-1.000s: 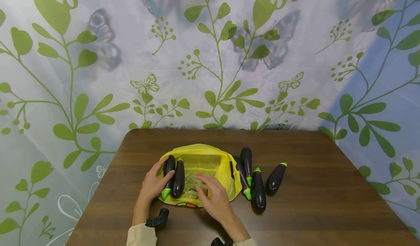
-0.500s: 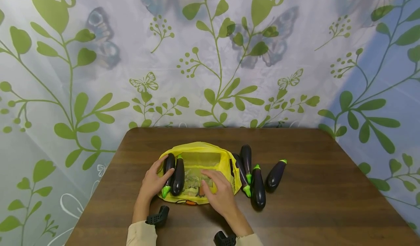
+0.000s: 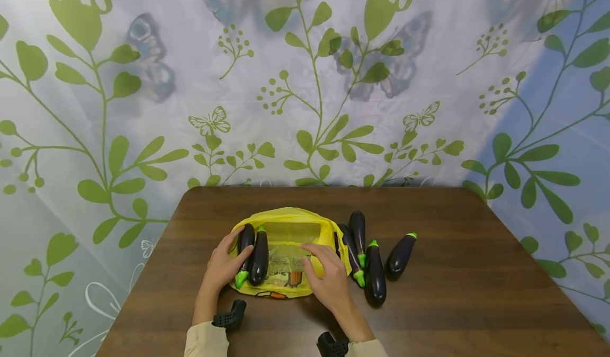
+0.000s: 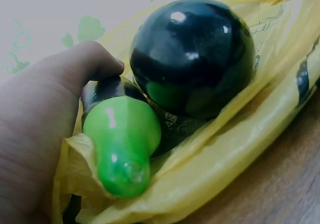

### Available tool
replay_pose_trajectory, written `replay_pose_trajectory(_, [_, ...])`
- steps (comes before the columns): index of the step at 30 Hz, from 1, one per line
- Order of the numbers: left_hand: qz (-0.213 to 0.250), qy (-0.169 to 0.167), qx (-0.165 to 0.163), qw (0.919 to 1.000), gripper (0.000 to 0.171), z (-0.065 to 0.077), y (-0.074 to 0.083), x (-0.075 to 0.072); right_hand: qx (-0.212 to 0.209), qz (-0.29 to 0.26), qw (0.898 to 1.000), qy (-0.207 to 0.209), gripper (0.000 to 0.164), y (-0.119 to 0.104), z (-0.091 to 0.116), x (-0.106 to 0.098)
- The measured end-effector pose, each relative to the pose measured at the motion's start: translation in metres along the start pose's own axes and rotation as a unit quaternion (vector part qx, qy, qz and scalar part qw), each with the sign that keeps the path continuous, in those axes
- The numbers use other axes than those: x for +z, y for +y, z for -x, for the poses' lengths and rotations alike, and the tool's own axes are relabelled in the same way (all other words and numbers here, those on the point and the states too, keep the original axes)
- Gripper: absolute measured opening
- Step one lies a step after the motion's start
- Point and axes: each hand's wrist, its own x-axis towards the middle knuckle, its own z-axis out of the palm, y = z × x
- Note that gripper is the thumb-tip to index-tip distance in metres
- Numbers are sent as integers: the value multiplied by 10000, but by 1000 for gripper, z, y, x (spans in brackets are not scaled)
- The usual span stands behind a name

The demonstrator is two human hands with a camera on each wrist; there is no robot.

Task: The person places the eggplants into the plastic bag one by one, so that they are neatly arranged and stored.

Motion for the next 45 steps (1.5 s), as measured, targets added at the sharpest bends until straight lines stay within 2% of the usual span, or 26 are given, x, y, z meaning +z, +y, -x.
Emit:
replay_pose_trajectory(11, [48, -33, -2, 10000, 67, 1, -1, 0, 69, 96, 9998, 160, 32, 2, -5, -12])
replay_pose_trajectory(21, [25, 48, 28, 10000, 67, 2, -2, 1, 470, 234, 9984, 199, 28, 6, -7, -23])
replay_pose_trajectory(27, [-25, 24, 22, 10000, 67, 2, -1, 1, 469, 339, 9976, 393, 29, 12, -7, -29])
replay_pose_trajectory(33, [-74, 23, 30, 10000, 68, 2, 0, 1, 657, 437, 9955, 534, 28, 17, -7, -37])
replay_pose_trajectory(40, [-92, 34, 1, 10000, 68, 0, 0, 0, 453, 466, 9948, 784, 27, 23, -10, -41])
replay_pose_trajectory(45, [-45, -4, -36, 10000, 68, -1, 0, -1, 568, 581, 9922, 943, 27, 26, -10, -45])
